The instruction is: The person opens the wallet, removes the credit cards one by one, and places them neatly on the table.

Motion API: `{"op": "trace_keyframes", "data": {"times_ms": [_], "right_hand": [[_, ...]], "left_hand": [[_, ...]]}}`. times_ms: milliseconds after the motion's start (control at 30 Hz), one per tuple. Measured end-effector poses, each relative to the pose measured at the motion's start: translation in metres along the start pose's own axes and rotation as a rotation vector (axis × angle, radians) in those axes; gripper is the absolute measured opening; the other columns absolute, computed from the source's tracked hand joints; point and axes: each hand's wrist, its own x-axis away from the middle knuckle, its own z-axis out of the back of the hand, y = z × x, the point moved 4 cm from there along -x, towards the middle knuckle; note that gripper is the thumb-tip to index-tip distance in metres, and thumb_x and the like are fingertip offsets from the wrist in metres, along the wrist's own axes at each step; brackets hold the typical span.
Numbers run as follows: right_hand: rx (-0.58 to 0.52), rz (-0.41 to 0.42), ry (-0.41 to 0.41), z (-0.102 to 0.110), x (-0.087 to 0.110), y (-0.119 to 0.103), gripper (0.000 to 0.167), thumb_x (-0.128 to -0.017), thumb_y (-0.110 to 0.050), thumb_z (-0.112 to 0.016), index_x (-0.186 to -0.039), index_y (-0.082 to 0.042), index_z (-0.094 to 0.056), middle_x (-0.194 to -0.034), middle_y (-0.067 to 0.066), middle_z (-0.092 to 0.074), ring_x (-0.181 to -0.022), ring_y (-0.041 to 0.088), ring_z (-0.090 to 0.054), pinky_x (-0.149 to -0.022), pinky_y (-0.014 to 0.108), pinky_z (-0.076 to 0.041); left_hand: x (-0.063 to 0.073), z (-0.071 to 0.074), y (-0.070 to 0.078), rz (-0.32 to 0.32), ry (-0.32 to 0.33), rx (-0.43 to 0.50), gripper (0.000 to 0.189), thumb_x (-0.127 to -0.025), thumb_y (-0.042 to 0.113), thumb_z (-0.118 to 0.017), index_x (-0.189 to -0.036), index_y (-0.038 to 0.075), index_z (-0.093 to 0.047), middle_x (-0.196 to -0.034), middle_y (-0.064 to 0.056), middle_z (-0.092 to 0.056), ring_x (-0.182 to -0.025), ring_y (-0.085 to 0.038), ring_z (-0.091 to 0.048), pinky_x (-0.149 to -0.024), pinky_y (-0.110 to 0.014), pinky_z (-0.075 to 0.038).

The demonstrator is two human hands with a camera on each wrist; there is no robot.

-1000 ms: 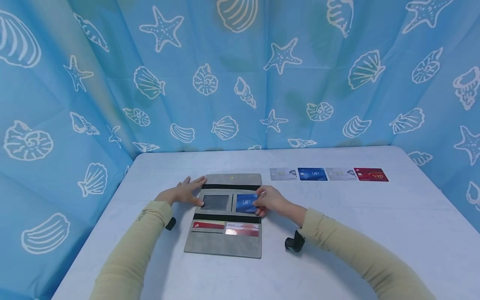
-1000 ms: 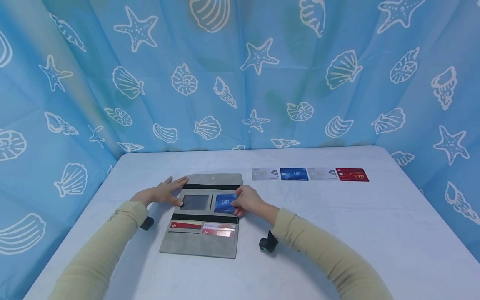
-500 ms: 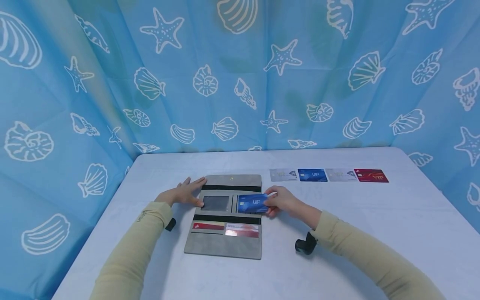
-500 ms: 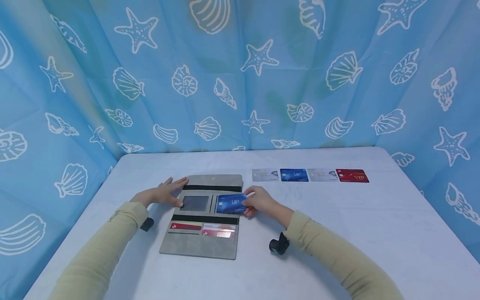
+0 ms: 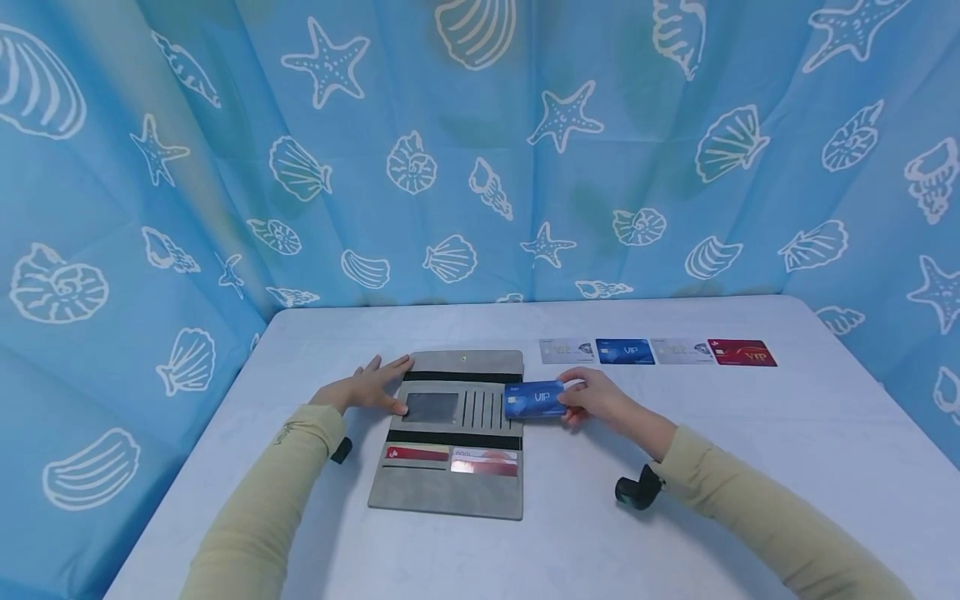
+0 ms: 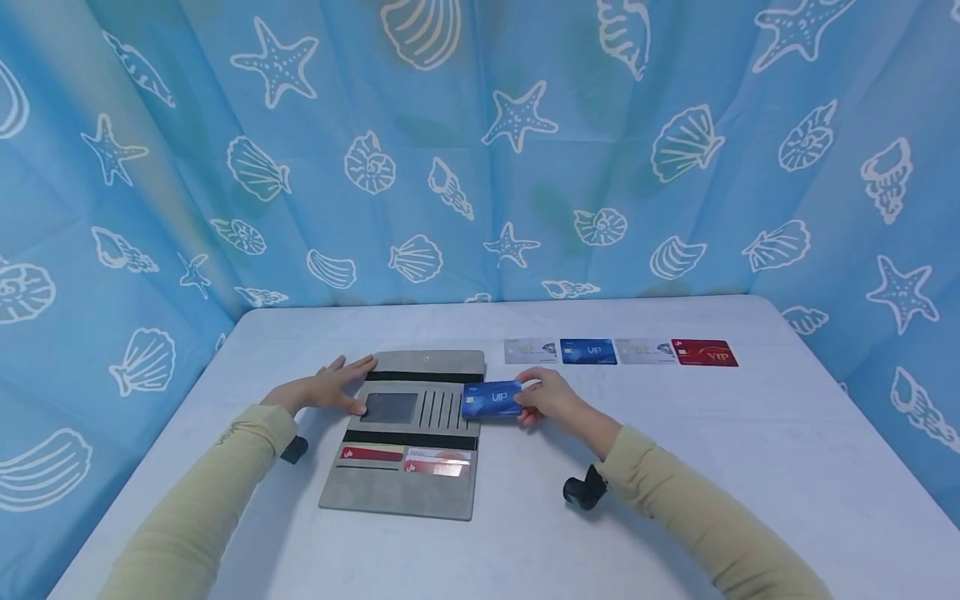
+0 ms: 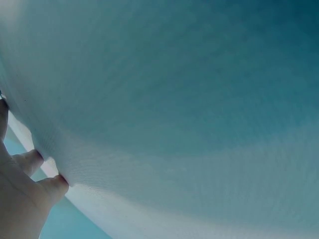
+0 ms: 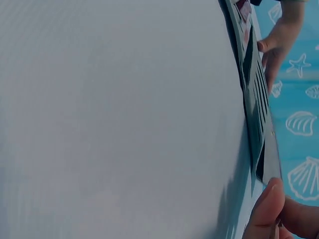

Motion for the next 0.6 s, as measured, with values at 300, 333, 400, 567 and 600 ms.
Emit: {"op": "trace_keyframes", "data": {"times_ms": [300,333,400,567,600], "right_hand": [[-0.008,-0.014,0.020,0.018,0.000,0.006,0.040,-0.092,-0.007,-0.051,-0.129,0.000,-0.039,-0.087,0.013,-0.057,-0.062,0.014,-0.058,-0.060,0.023,-0.053],[-0.006,-0.013,0.019,0.019,0.000,0.007,0.040,-0.092,-0.007,-0.051,-0.129,0.000,-0.039,-0.086,0.012,-0.057,-0.062,0.014,-0.058,-0.060,0.023,-0.053],[-0.008,-0.012,0.023,0.022,0.000,0.008,0.041,-0.092,-0.008,-0.051,-0.130,0.001,-0.038,-0.085,0.012,-0.056,-0.062,0.014,-0.058,-0.060,0.023,-0.053],[-0.011,-0.015,0.046,0.030,-0.002,0.007,0.043,-0.092,-0.007,-0.052,-0.131,0.001,-0.037,-0.084,0.011,-0.056,-0.061,0.014,-0.058,-0.060,0.023,-0.053],[-0.012,-0.017,0.051,0.031,-0.002,0.008,0.043,-0.092,-0.007,-0.051,-0.132,0.002,-0.037,-0.084,0.011,-0.056,-0.060,0.014,-0.058,-0.060,0.023,-0.053]], "left_hand": [[0.002,0.001,0.001,-0.009,-0.004,-0.011,0.093,-0.076,0.041,-0.071,-0.148,0.022,-0.014,-0.154,-0.009,-0.007,-0.138,-0.040,0.009,-0.105,-0.065,0.002],[0.002,0.001,0.001,-0.010,-0.004,-0.012,0.093,-0.076,0.042,-0.071,-0.148,0.022,-0.014,-0.154,-0.009,-0.007,-0.138,-0.040,0.009,-0.105,-0.064,0.002],[0.001,0.001,0.001,-0.011,-0.003,-0.015,0.094,-0.076,0.042,-0.071,-0.148,0.021,-0.015,-0.154,-0.009,-0.007,-0.138,-0.040,0.009,-0.105,-0.064,0.003],[0.002,0.001,0.003,-0.014,-0.002,-0.028,0.093,-0.076,0.042,-0.071,-0.148,0.021,-0.015,-0.154,-0.008,-0.008,-0.138,-0.040,0.009,-0.106,-0.062,0.003],[0.003,0.002,0.003,-0.011,-0.003,-0.028,0.093,-0.076,0.042,-0.071,-0.148,0.021,-0.015,-0.154,-0.008,-0.008,-0.138,-0.040,0.009,-0.107,-0.062,0.003]]}}
